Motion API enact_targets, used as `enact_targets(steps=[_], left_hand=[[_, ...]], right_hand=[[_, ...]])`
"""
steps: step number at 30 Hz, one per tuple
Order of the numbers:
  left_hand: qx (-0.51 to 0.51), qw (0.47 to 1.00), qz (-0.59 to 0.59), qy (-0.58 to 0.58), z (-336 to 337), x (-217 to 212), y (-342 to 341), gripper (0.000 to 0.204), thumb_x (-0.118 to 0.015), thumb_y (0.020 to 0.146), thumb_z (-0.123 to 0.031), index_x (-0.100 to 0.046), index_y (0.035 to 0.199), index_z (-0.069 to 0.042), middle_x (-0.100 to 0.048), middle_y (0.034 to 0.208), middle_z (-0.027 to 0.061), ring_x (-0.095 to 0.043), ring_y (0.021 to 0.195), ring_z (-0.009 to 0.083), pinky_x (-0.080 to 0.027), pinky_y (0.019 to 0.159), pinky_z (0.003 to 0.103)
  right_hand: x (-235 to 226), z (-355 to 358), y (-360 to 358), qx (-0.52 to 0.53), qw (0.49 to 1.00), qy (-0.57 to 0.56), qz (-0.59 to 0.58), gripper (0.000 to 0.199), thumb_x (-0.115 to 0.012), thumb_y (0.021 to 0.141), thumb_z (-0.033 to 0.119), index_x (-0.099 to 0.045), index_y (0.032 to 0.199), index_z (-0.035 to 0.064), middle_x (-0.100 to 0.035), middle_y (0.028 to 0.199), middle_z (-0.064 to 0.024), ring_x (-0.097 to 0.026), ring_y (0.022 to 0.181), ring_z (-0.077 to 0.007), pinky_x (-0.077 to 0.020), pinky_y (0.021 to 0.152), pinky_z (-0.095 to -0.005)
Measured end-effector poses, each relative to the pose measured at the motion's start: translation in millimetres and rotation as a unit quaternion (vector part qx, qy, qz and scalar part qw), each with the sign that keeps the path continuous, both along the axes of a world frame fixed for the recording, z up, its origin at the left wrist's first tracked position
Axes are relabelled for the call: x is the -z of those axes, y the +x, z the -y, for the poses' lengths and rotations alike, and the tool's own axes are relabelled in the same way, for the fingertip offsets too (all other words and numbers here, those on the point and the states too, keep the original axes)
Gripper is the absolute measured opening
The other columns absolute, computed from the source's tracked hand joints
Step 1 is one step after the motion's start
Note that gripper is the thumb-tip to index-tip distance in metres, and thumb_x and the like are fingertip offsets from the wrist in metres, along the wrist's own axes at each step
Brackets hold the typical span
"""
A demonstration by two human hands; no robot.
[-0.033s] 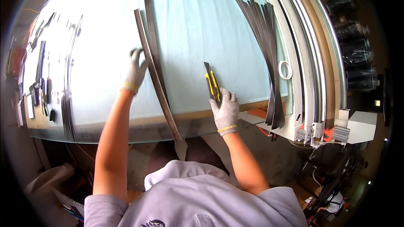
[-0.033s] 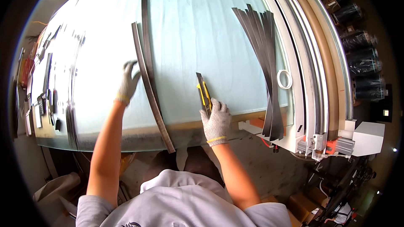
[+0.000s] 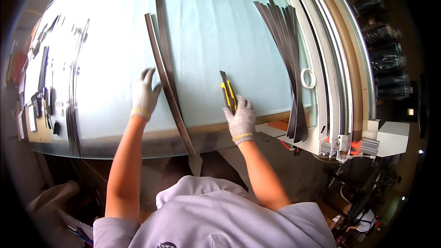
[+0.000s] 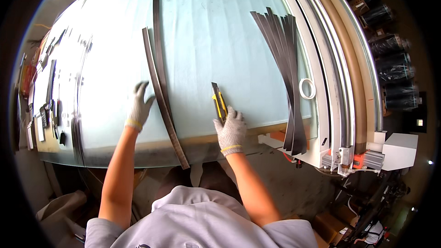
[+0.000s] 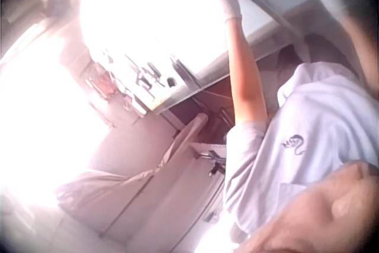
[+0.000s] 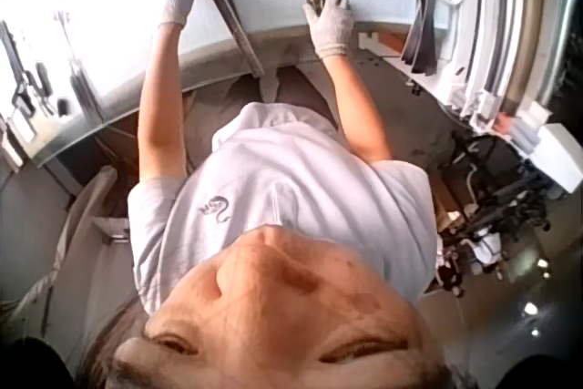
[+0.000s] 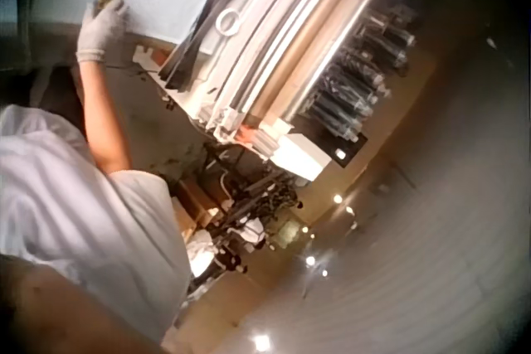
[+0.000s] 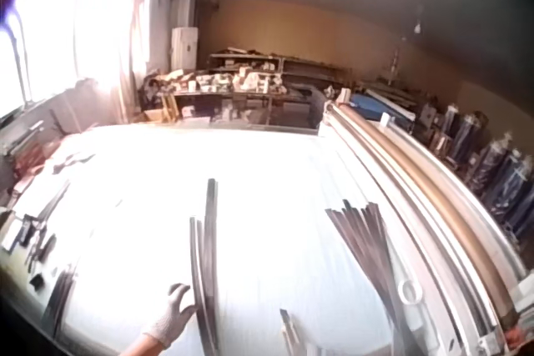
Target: The person aligns a long strip of dark rubber seal against a straight edge on a workbench. Using a utility knife, they score the seal along the edge and snap it to separate a section. The person then picks up the cut piece and places it aside before repeating the process with another strip.
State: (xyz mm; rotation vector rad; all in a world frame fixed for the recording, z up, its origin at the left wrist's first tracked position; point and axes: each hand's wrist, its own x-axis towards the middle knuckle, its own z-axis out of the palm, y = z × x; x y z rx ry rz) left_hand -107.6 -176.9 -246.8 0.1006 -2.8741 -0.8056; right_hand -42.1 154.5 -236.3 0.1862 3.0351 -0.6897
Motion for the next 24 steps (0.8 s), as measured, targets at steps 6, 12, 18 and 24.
enact_targets(steps=[6, 12, 18, 24], left_hand=[[0.026, 0.976, 0.168, -0.136, -31.9, -37.3, 64.3, 0.092, -0.085, 0.075, -0.034, -0.043, 0.152, -0.004, -0.044, 0.158, 0.0102, -0.057, 0.127, 0.0367, -0.05, 0.103, 0.044], [0.039, 0.95, 0.245, -0.191, -51.3, -50.4, 56.1, 0.113, -0.09, 0.066, -0.04, -0.034, 0.159, -0.01, -0.031, 0.167, 0.0022, -0.055, 0.123, 0.0344, -0.045, 0.103, 0.046], [0.033, 0.935, 0.299, -0.186, -48.8, -56.9, 48.4, 0.122, -0.093, 0.061, -0.041, -0.029, 0.161, -0.011, -0.028, 0.168, 0.0024, -0.055, 0.124, 0.0365, -0.044, 0.102, 0.048], [0.063, 0.908, 0.349, -0.221, -53.3, -58.2, 36.5, 0.129, -0.094, 0.063, -0.042, -0.019, 0.164, -0.016, -0.021, 0.171, 0.0072, -0.049, 0.135, 0.0381, -0.044, 0.105, 0.048]], right_hand=[[3.5, 21.4, -25.8, 0.002, 0.993, 0.104, 0.051, 0.074, -0.083, 0.081, 0.041, -0.051, 0.138, 0.0047, -0.059, 0.121, -0.0203, -0.065, 0.103, -0.0382, -0.0542, 0.092, -0.0479], [8.6, 25.5, -37.5, -0.003, 0.998, -0.019, 0.055, 0.055, -0.078, 0.084, 0.022, -0.055, 0.131, 0.0062, -0.062, 0.112, -0.0212, -0.066, 0.098, -0.0389, -0.0556, 0.085, -0.0486], [-37.6, 83.2, -58.9, -0.002, 0.938, -0.314, 0.149, 0.055, -0.071, 0.084, 0.01, -0.053, 0.136, 0.0048, -0.066, 0.103, -0.0211, -0.068, 0.093, -0.0353, -0.055, 0.081, -0.0459], [5.7, 125.6, -91.5, -0.162, 0.964, -0.213, 0.011, 0.074, -0.069, 0.086, 0.007, -0.041, 0.154, 0.0128, -0.071, 0.105, -0.0112, -0.071, 0.084, -0.0279, -0.0595, 0.082, -0.0383]])
